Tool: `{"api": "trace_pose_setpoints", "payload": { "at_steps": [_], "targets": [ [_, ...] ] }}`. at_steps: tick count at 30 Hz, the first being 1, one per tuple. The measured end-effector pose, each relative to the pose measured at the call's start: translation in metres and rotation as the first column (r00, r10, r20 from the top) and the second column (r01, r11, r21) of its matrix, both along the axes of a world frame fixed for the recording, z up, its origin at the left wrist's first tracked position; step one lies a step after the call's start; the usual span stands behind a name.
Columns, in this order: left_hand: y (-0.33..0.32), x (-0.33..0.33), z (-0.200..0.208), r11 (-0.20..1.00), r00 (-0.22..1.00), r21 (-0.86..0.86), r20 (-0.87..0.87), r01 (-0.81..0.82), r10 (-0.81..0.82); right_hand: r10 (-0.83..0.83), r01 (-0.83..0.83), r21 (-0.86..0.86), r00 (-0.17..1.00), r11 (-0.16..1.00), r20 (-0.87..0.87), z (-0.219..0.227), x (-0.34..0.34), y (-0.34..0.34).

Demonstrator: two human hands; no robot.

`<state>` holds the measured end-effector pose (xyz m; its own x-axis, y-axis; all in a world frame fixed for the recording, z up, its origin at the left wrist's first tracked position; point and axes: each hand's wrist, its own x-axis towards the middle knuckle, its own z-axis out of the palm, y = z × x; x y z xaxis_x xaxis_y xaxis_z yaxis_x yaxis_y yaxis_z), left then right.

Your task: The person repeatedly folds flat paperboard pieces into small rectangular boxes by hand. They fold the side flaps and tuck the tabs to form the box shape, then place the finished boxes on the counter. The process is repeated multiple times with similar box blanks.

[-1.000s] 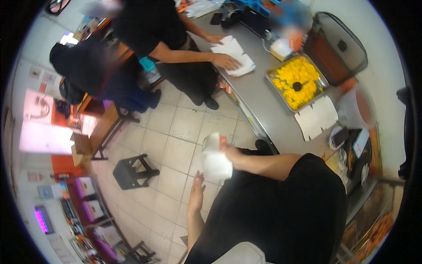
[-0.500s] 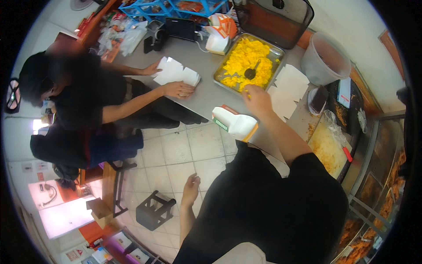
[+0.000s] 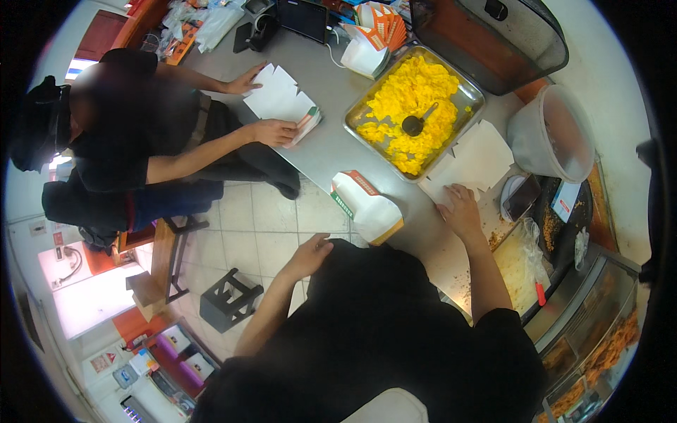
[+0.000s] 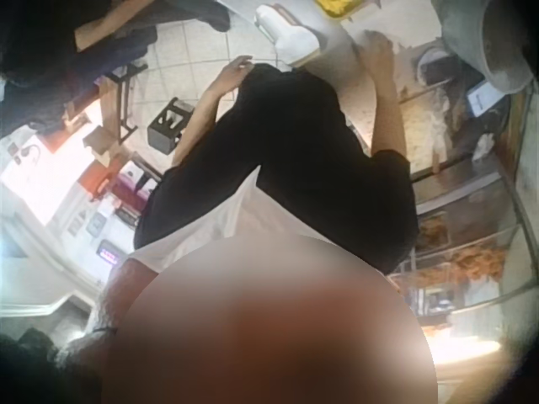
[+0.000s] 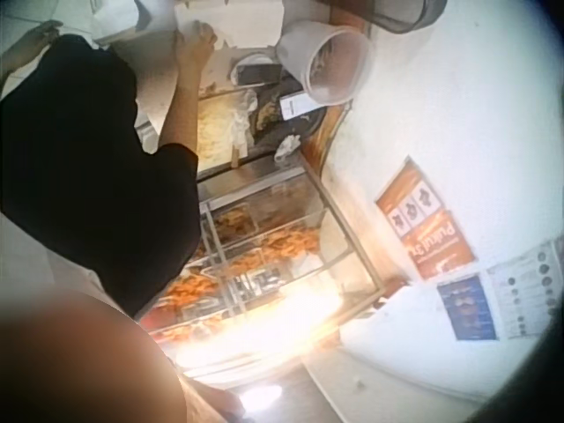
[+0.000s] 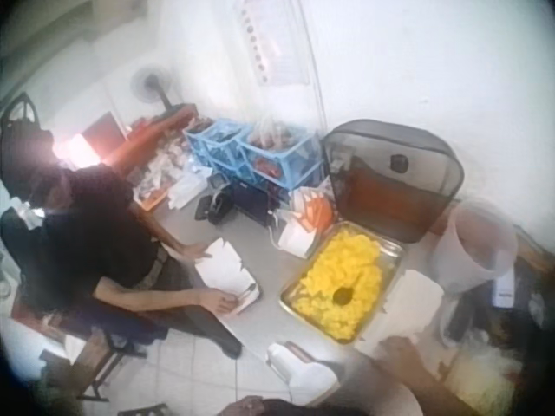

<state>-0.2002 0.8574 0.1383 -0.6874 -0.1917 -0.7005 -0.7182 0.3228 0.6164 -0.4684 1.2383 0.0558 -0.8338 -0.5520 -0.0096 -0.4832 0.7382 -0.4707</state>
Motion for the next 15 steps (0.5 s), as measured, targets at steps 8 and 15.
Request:
{"api": "trace_pose_setpoints", "payload": {
  "at_steps": [8,15],
  "targets": [
    [0.018,-0.09,0.053,0.981,0.989,0.181,-0.138,0.07,-0.045,-0.498,0.474,-0.237,0.866,0.848,-0.048,0.147,-0.023,0.026],
    [-0.007,-0.136,0.157,0.412,0.848,0.911,-0.2,-0.023,0.491,0.458,-0.582,-0.281,0.793,0.763,-0.4,0.247,0.073,-0.081]
  ]
}}
